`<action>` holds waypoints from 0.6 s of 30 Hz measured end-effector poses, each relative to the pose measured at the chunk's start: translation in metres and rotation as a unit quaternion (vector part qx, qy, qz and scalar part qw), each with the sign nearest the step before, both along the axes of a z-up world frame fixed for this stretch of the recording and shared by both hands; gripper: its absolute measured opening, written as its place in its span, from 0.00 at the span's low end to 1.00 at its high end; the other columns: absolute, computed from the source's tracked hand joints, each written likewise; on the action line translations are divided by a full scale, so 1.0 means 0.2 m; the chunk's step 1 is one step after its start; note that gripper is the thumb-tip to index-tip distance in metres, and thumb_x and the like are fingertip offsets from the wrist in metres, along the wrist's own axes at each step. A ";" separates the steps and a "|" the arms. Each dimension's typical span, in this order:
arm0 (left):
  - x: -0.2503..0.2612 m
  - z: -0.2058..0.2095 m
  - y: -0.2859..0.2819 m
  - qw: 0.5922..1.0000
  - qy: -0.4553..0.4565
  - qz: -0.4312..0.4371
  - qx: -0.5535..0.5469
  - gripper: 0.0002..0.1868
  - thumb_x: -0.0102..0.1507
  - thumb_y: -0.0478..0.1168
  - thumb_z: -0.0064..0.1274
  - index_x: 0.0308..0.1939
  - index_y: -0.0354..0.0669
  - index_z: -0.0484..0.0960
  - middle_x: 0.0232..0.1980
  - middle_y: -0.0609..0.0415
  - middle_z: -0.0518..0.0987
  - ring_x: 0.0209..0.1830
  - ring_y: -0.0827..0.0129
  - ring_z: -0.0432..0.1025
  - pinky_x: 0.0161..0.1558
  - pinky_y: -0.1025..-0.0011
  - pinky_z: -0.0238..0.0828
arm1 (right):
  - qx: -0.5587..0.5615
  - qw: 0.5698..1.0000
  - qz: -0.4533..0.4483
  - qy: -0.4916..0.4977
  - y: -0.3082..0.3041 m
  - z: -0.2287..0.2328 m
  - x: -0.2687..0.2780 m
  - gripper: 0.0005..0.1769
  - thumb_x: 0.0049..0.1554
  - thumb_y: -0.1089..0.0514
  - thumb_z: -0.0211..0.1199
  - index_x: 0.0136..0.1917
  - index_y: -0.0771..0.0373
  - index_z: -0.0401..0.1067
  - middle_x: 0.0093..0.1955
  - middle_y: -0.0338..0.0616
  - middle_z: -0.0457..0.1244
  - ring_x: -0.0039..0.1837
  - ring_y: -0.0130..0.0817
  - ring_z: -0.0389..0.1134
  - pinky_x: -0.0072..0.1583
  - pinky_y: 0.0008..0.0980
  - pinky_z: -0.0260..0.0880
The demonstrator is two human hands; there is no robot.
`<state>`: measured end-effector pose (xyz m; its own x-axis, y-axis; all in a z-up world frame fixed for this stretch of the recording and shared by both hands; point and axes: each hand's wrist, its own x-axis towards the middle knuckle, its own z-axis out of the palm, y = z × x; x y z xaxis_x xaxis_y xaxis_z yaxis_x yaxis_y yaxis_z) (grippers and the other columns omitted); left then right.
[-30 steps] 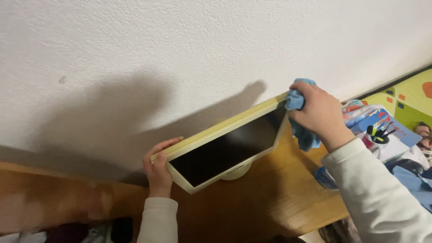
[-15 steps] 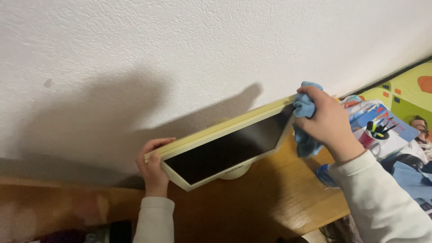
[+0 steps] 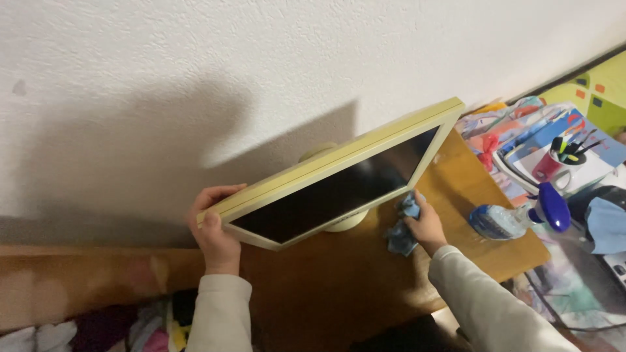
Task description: The person wipes a wooden desk surface with a blue cloth, then sprays the cloth with a cleaning solution and wipes the screen and bezel of a beige CRT monitor. The person continues to wipe the monitor screen and frame with the cloth.
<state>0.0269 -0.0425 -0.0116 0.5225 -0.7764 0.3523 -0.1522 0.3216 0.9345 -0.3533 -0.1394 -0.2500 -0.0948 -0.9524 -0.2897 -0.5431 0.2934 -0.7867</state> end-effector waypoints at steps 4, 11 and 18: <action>-0.01 -0.01 0.04 1.000 -0.018 0.022 0.002 0.41 0.52 0.72 0.43 0.36 0.32 0.80 0.36 0.37 0.83 0.39 0.59 0.80 0.41 0.68 0.77 | -0.029 0.966 0.126 0.222 0.12 -0.18 0.02 0.51 0.51 0.59 0.66 0.84 0.47 0.50 0.71 0.58 0.60 0.72 0.63 0.63 0.70 0.58 0.68; -0.03 0.02 0.04 0.998 -0.042 0.038 -0.006 0.43 0.53 0.74 0.41 0.33 0.32 0.79 0.35 0.38 0.82 0.39 0.61 0.79 0.40 0.72 0.76 | -0.053 0.892 0.162 0.418 -0.17 -0.72 0.30 0.19 0.52 0.52 0.53 0.55 0.40 0.77 0.57 0.27 0.68 0.67 0.39 0.58 0.59 0.43 0.67; -0.02 0.00 0.02 0.999 -0.012 0.020 -0.024 0.45 0.53 0.76 0.44 0.34 0.31 0.79 0.35 0.37 0.82 0.39 0.59 0.79 0.42 0.69 0.78 | -0.086 0.872 0.195 0.441 0.26 -0.39 0.39 0.28 0.59 0.53 0.56 0.71 0.33 0.70 0.77 0.30 0.58 0.67 0.44 0.61 0.58 0.42 0.72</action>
